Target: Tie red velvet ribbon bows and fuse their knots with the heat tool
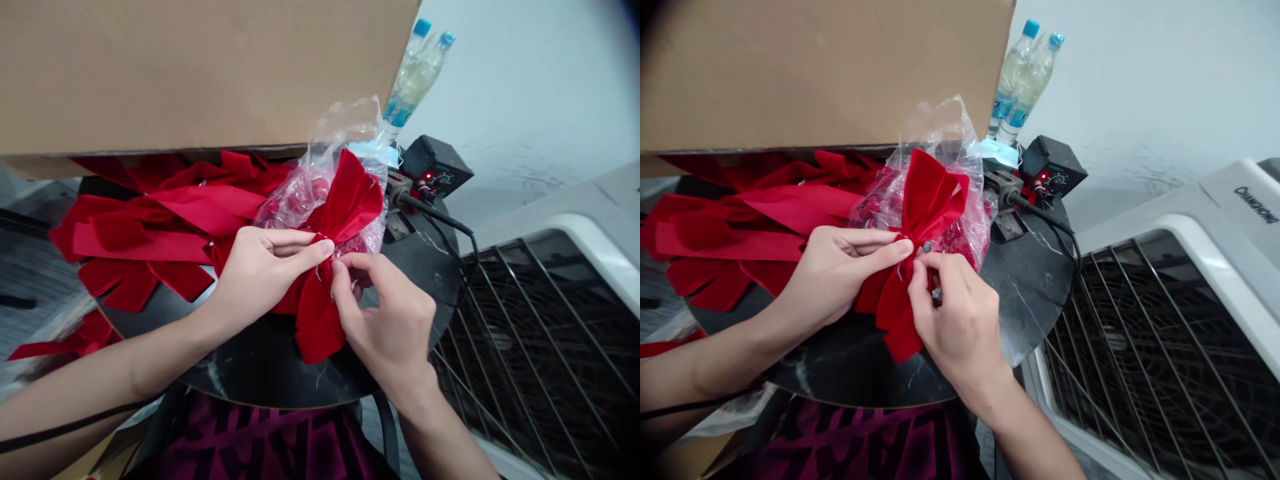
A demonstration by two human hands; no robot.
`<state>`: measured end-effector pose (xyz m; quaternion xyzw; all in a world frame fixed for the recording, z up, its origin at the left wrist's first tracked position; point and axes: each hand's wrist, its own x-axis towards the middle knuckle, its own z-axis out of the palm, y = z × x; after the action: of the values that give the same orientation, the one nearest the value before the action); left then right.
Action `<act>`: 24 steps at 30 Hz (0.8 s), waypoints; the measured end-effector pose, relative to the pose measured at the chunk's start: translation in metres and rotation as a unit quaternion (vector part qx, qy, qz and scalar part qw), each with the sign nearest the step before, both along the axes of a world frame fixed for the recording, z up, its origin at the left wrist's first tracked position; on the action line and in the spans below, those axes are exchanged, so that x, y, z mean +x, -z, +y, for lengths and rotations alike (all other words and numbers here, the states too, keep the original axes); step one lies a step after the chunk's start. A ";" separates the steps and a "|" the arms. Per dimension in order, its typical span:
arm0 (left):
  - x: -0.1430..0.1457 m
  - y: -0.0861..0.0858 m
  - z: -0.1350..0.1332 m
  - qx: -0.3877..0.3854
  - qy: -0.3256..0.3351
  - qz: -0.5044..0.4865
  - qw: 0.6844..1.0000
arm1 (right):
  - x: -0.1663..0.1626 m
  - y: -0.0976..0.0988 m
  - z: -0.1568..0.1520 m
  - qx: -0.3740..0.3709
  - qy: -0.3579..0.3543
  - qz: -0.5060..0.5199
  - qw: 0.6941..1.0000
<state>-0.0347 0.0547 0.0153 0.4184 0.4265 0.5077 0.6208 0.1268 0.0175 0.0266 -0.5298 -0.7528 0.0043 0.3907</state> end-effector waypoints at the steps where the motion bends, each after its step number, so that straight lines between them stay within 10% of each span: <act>1: -0.001 0.000 -0.001 -0.009 0.004 -0.013 1.000 | -0.002 0.003 -0.001 -0.038 0.003 0.069 0.997; 6: -0.004 -0.001 -0.004 -0.030 0.025 -0.041 0.998 | -0.004 0.019 -0.005 -0.273 -0.050 0.398 0.874; 14: -0.004 -0.005 -0.004 -0.012 -0.021 0.044 0.999 | 0.009 0.005 -0.001 -0.053 -0.047 0.058 0.996; 20: -0.004 -0.007 -0.006 -0.009 -0.034 0.074 0.997 | -0.005 0.007 -0.001 -0.058 -0.018 0.112 0.992; 24: -0.005 -0.001 -0.007 -0.033 -0.013 0.015 0.999 | -0.008 0.021 -0.005 -0.223 -0.004 0.361 0.906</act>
<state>-0.0402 0.0475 0.0163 0.3999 0.4576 0.4953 0.6207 0.1189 0.0127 0.0059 -0.5622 -0.5419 0.3641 0.5076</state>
